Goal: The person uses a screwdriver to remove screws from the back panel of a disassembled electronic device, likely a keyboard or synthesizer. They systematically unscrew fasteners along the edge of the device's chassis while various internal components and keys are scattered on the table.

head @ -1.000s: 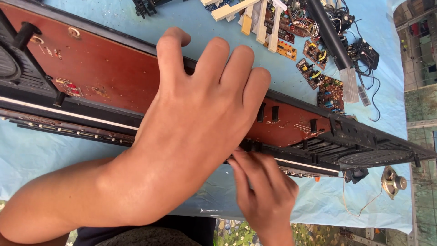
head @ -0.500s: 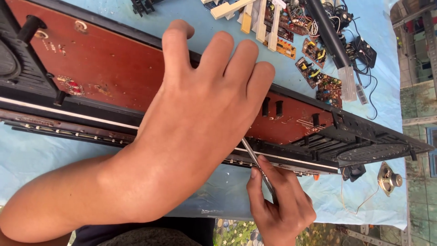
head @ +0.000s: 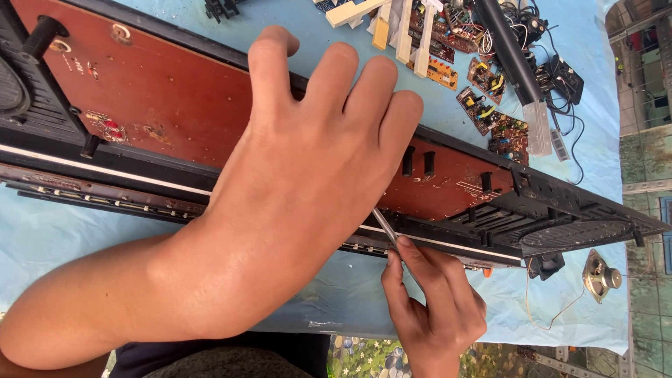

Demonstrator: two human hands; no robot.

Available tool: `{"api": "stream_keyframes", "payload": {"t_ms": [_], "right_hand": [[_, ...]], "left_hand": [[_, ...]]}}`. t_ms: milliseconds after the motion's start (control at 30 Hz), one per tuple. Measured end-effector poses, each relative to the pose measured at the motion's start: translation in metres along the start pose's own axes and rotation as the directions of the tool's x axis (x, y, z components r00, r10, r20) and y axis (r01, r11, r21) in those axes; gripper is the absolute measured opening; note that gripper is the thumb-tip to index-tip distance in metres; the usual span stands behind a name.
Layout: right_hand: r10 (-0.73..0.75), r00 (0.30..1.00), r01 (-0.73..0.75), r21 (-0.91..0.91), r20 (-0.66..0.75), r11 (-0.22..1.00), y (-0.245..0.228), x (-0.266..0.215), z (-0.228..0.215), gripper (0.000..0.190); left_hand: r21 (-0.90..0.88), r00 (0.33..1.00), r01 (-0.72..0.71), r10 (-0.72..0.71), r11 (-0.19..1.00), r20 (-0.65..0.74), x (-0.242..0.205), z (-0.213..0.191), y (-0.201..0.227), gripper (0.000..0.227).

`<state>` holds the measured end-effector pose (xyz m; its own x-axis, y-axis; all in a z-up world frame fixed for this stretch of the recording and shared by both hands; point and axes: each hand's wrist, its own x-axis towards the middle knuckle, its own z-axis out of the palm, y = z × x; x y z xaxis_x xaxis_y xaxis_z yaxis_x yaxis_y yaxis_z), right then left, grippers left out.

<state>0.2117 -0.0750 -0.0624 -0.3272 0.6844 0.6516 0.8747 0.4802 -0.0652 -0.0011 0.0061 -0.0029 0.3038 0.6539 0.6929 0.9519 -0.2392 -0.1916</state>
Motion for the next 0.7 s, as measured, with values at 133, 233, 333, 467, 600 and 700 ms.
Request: {"api": "stream_keyframes", "payload": {"t_ms": [133,233,333,467,600,700], "right_hand": [[-0.022,0.998,0.021,-0.029,-0.053,0.999,-0.002,-0.003,0.007,0.015],[0.041,0.997,-0.038,0.047,-0.061,0.998,-0.006,-0.006,0.013,0.016],[0.099,0.990,-0.089,0.101,-0.100,0.991,-0.009,-0.013,0.020,0.016],[0.259,0.962,-0.244,0.154,-0.086,0.957,-0.012,-0.018,0.023,0.016],[0.093,0.987,-0.082,0.089,-0.132,0.993,-0.006,-0.011,0.027,0.019],[0.017,0.985,-0.001,0.093,-0.174,0.996,-0.006,-0.006,0.030,0.018]], "left_hand": [[0.007,1.000,-0.005,0.005,1.000,-0.009,0.001,0.000,0.000,0.024],[0.008,1.000,-0.008,0.008,1.000,-0.021,0.000,0.000,0.001,0.024],[0.043,1.000,-0.014,0.016,0.999,-0.025,-0.001,0.000,0.000,0.025],[0.109,0.997,-0.060,0.055,0.992,0.050,-0.001,-0.004,-0.001,0.025],[0.109,0.995,-0.071,0.062,0.992,0.084,-0.001,-0.005,-0.002,0.022],[0.107,0.998,-0.053,0.050,0.993,0.032,0.000,-0.002,-0.001,0.025]]}}
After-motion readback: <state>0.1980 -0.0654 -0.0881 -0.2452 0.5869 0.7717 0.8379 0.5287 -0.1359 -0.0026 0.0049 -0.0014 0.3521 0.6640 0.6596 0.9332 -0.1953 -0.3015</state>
